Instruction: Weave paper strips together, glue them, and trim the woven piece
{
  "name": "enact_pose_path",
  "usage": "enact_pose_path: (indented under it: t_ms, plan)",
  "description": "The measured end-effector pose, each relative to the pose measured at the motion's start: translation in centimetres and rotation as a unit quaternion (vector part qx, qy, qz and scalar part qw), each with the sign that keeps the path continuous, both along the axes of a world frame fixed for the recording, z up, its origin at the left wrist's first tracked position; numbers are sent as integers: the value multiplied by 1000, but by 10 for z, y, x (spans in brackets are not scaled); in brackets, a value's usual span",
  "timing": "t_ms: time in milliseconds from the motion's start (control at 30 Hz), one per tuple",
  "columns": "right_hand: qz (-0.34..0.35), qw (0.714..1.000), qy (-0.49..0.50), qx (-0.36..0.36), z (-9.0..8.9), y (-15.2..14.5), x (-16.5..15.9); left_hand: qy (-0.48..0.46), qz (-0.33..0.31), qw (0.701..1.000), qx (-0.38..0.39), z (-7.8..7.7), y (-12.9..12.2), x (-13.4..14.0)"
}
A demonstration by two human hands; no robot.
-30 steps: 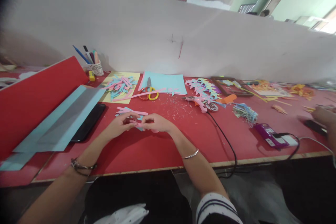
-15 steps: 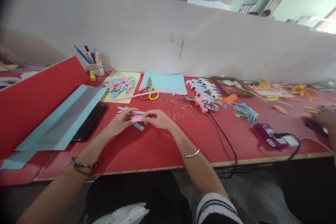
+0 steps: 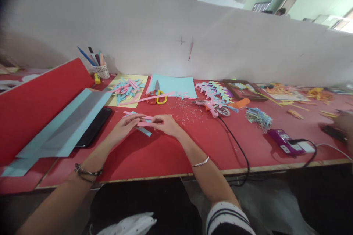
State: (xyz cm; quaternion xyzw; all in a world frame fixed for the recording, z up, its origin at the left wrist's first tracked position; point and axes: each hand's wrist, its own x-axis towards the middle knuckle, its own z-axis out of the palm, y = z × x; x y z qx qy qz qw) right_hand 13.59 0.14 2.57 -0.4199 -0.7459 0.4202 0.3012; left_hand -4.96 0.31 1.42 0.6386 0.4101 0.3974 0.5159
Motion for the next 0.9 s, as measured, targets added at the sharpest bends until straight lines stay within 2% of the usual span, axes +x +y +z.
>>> enact_pose_path:
  t_ms: [133,333,567,733,900]
  plan:
    - [-7,1000,13,15,-1,1,0,3,-4,1000,-13,1,0,2]
    - [-12,999,-2,43,-3,2,0,30,25,999,-27,1,-1,3]
    - [-30,999,-22,25,-2,2,2,22,48,998,-15,3,-2,1]
    - [-38,997,-52,38,-2,4,3,23,54,998,-23,2,-2,0]
    - [-37,998,-37,35,-2,4,4,-10,96,994,-43,1,0,0]
